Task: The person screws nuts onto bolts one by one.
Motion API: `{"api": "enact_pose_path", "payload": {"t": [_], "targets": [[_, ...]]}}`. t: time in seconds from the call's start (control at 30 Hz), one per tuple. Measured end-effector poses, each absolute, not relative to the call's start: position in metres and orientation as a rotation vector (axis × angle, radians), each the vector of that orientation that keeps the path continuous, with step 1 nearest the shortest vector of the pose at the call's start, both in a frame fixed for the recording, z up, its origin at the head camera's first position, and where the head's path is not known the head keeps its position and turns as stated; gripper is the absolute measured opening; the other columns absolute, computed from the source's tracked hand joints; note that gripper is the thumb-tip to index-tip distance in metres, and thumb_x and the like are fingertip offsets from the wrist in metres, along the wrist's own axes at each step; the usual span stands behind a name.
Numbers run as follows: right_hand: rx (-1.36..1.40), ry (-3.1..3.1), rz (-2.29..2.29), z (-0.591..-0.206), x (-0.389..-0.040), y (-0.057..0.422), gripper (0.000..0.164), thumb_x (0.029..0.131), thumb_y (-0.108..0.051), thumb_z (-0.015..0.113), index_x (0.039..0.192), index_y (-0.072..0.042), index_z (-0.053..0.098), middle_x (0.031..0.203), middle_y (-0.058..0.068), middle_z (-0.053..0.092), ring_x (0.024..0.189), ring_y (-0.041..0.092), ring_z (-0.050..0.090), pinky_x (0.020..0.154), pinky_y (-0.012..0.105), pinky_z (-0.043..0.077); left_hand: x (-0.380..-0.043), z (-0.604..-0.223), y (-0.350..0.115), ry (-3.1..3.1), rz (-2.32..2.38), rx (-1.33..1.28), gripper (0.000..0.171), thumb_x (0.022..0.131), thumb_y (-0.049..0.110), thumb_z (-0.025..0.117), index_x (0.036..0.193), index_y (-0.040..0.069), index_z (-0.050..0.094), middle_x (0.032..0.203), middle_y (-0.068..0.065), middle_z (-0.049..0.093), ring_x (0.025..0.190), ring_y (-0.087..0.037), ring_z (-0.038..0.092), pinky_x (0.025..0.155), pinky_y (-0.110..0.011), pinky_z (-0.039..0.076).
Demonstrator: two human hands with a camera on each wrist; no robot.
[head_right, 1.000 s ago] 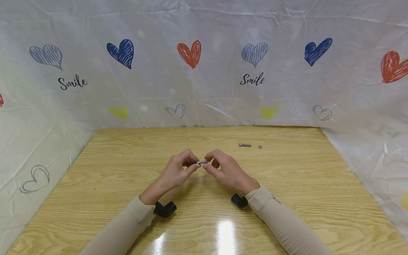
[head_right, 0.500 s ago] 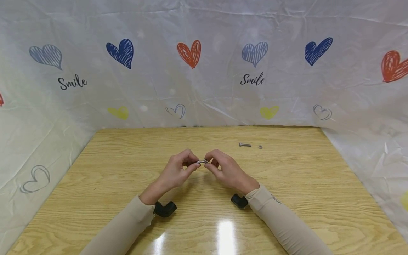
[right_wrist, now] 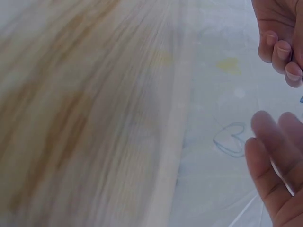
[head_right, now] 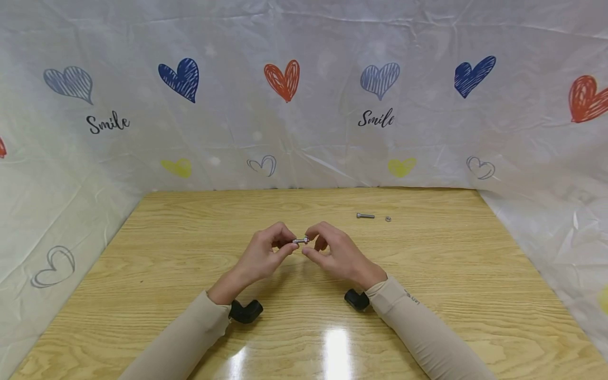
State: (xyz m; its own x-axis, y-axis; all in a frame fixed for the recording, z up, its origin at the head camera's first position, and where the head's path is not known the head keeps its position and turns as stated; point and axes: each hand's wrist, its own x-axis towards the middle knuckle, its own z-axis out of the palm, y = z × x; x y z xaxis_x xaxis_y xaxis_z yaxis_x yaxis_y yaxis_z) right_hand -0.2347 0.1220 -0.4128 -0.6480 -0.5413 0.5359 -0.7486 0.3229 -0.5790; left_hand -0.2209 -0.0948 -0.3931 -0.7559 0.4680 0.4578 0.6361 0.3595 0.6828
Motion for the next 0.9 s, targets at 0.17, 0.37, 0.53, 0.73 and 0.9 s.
{"api": "enact_pose_path", "payload": {"t": [0.17,0.37,0.53,0.73,0.9], "targets": [[1.197,-2.287,1.225,-0.4111,-0.2336,0.1208,0.027,0.091,-0.012,0.067,0.115,-0.012,0.055,0.101,-0.002,0.059,0.078,0.007,0.059,0.069,0.031,0.051,-0.2215,-0.3937,-0.0959,-2.433,-1.341,-0.994,0.006,0.092,0.005,0.064,0.094,0.007,0.059,0.085,-0.004,0.065,0.067,-0.01,0.058,0.06,-0.027,0.05],[1.225,-2.27,1.19,-0.4118,-0.2353,0.1197,0.021,0.091,-0.006,0.066,0.109,-0.008,0.056,0.098,-0.003,0.058,0.075,0.006,0.059,0.067,0.025,0.049,-0.2225,-0.3948,-0.0957,-2.424,-1.337,-1.004,0.007,0.091,0.005,0.065,0.094,0.008,0.059,0.084,0.0,0.064,0.068,-0.006,0.057,0.061,-0.026,0.05],[1.209,-2.301,1.184,-0.4127,-0.2352,0.1205,0.015,0.094,-0.011,0.062,0.108,-0.013,0.059,0.099,-0.006,0.058,0.078,0.006,0.057,0.07,0.025,0.049,-0.223,-0.3957,-0.0954,-2.42,-1.329,-1.012,0.007,0.091,0.005,0.065,0.094,0.007,0.059,0.084,0.002,0.064,0.067,-0.006,0.057,0.061,-0.026,0.05],[1.189,-2.337,1.166,-0.4141,-0.236,0.122,0.009,0.098,-0.015,0.056,0.104,-0.017,0.062,0.091,-0.009,0.057,0.079,0.006,0.053,0.069,0.026,0.047,-0.2222,-0.3956,-0.0947,-2.417,-1.349,-1.016,0.007,0.091,0.005,0.065,0.094,0.007,0.059,0.084,0.001,0.064,0.067,-0.007,0.057,0.061,-0.027,0.051],[1.161,-2.366,1.156,-0.4147,-0.2355,0.1226,0.009,0.099,-0.016,0.054,0.101,-0.018,0.063,0.089,-0.009,0.056,0.079,0.006,0.052,0.069,0.027,0.046,-0.222,-0.3962,-0.0943,-2.413,-1.347,-1.029,0.007,0.091,0.006,0.065,0.094,0.007,0.059,0.084,0.002,0.063,0.068,-0.007,0.057,0.061,-0.027,0.051]]}}
